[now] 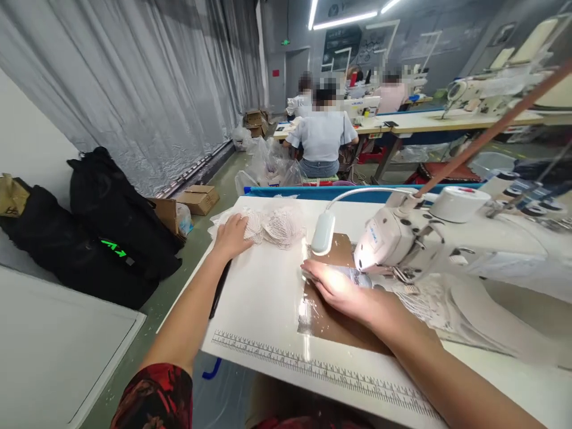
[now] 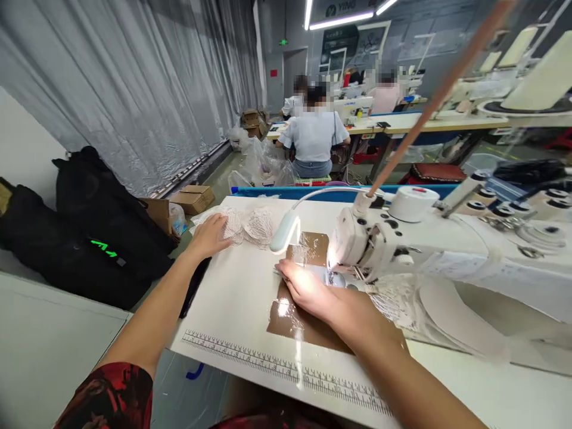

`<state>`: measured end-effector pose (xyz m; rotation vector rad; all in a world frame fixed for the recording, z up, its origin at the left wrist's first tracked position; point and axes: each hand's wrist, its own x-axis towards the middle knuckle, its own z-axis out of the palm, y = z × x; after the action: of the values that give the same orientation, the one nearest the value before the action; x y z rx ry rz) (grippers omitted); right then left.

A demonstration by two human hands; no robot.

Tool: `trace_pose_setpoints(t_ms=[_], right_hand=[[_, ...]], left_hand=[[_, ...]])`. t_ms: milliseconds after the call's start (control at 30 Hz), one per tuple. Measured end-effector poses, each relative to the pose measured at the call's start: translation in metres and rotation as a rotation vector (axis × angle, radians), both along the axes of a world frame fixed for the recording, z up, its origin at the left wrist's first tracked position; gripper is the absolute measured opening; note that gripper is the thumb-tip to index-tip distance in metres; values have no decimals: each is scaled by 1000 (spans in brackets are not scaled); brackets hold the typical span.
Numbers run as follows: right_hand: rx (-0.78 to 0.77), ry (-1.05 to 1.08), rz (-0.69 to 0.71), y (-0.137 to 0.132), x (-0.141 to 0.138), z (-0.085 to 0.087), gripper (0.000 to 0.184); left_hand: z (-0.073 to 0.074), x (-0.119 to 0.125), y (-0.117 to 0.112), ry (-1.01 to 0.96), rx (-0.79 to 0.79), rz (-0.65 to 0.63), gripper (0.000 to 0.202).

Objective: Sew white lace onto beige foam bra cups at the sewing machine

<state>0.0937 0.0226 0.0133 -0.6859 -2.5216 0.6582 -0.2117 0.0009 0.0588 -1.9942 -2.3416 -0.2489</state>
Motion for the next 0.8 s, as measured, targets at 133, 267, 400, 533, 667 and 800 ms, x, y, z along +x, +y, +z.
trace_pose_setpoints(t_ms=[133, 267, 400, 533, 667, 800], right_hand=[[-22, -29, 14, -39, 61, 1, 37], [29, -37, -140, -70, 131, -8, 44], [109, -35, -426, -96, 192, -24, 45], [152, 27, -602, -109, 225, -33, 37], [25, 149, -608, -110, 235, -31, 21], [-48, 204, -487, -109, 237, -27, 23]], left_hand=[[4, 20, -12, -62, 101, -144, 58], [3, 71, -30, -290, -33, -404, 45], [8, 155, -50, -506, -289, -803, 39], [11, 245, -48, -475, -321, -1087, 43], [-6, 324, -22, -435, -139, -1220, 43], [-39, 385, 17, -427, -52, -1187, 50]])
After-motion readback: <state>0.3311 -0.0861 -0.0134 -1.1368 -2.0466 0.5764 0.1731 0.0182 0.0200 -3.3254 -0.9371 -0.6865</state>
